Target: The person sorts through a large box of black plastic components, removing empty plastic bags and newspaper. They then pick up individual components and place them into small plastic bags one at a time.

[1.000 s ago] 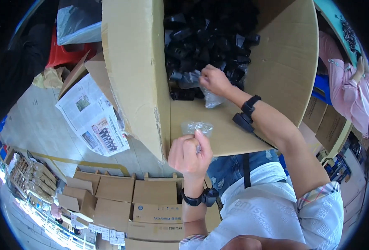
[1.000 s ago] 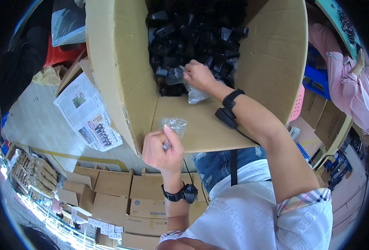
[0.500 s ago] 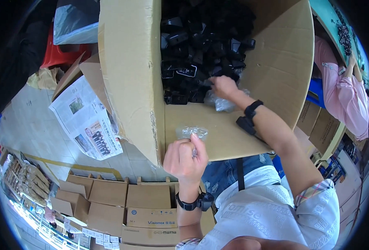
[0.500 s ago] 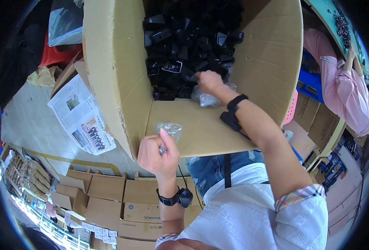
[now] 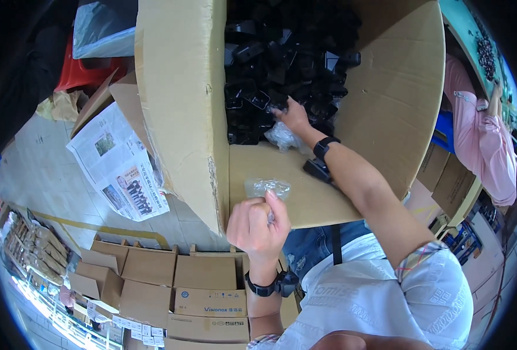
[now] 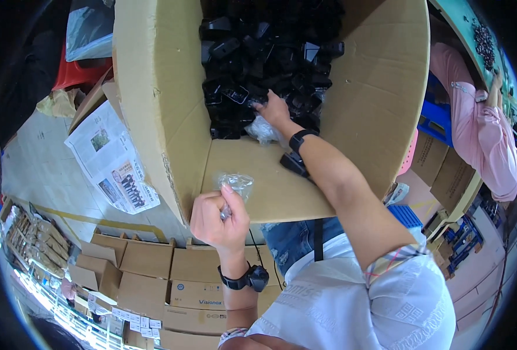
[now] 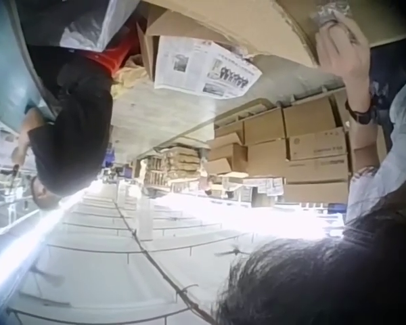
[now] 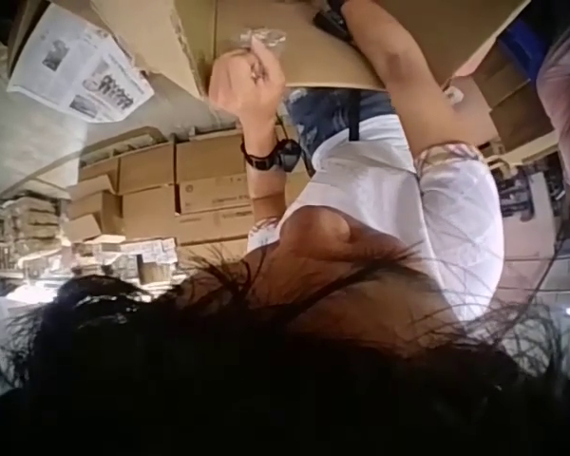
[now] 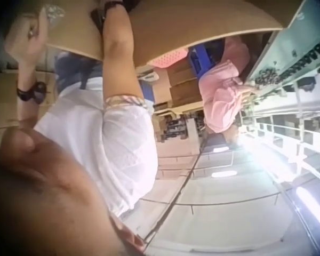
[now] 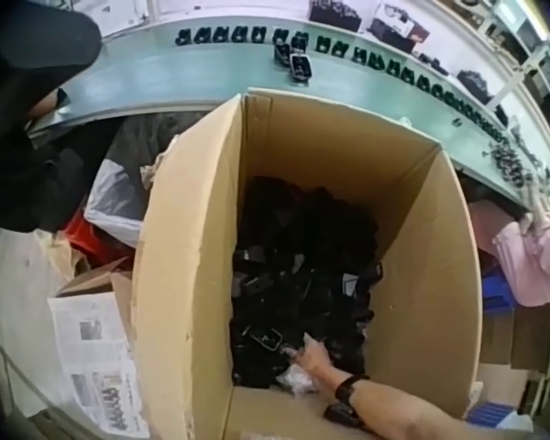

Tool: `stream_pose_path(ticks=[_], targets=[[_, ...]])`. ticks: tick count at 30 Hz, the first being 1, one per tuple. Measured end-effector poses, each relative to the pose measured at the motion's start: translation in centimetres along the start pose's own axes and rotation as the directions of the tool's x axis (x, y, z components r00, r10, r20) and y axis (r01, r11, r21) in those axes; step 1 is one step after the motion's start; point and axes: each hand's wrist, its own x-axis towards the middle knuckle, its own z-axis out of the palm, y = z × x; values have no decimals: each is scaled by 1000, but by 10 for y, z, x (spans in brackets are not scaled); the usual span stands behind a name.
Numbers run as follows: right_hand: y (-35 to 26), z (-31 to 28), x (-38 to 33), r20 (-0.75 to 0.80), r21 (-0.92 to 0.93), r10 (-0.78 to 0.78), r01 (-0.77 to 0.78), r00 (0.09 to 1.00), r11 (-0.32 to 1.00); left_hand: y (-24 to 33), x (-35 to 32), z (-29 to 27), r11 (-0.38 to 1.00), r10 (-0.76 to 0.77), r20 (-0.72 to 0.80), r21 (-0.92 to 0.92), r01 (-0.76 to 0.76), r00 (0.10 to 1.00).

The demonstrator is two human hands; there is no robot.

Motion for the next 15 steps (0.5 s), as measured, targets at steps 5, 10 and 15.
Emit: stream_pose_path(ticks=[5,10,15], targets=[[6,4,23,24,496,57,-62,998,866,3,6,4,1000,-14,13,-4,14,1000],[-29,-39,-15,250,514,31,-160,968,843,-1,-1,-3,1000,-22,10,14,22,1000],[3,-98,-42,89,194,-277,256,957,947,2,2,-1,1000,-10,-3,-15,10,1000]])
